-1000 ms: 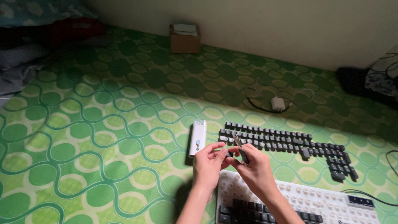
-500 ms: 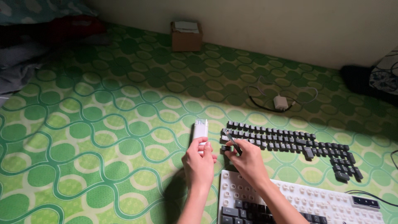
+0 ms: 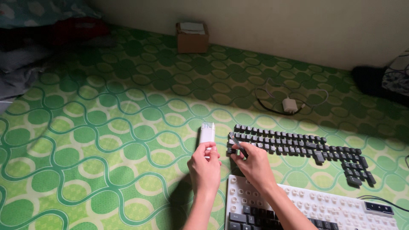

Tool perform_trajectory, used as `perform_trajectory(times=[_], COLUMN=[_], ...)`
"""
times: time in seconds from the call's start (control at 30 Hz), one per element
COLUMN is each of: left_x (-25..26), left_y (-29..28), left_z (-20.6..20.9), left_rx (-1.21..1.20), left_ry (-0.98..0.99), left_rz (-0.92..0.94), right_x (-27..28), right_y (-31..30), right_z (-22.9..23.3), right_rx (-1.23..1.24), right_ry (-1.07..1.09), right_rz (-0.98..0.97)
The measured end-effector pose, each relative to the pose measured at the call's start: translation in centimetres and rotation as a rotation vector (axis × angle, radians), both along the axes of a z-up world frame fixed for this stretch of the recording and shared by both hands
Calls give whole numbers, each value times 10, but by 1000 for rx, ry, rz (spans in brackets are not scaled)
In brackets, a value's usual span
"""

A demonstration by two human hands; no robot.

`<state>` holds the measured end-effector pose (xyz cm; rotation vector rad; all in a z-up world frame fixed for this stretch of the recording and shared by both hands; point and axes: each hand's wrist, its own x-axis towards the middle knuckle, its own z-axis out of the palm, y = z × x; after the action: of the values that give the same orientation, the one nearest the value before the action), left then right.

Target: The person assembles a mechanical keyboard by inserting black keycaps into a white keyboard base. They use a metal keycap puller to remove and reposition keycaps, working systematically across the keyboard layout. The keycaps are arranged in rows on the green patterned surface next to the keyboard.

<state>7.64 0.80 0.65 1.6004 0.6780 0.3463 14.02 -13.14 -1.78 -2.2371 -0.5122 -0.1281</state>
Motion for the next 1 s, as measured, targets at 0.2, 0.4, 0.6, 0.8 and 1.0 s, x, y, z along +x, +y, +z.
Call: perform_trajectory(times=[0.2, 0.4, 0.6, 0.8, 1.0], left_x=[0, 0, 0, -1, -1], left_y=[1, 1, 2, 1, 1], left_z=[0, 1, 2, 5, 5], left_rx=[1, 10, 5, 14, 33], left_ry=[7, 11, 40, 48, 38], left_rz=[3, 7, 3, -1, -2], right_x=[0, -3, -3, -1, -3], right_y=[1, 2, 2, 2, 3], right_z=[1, 7, 6, 2, 6], right_rx=[7, -21, -23, 10, -10], right_ry=[-16, 39, 31, -42, -13], right_rz=[8, -27, -38, 1, -12])
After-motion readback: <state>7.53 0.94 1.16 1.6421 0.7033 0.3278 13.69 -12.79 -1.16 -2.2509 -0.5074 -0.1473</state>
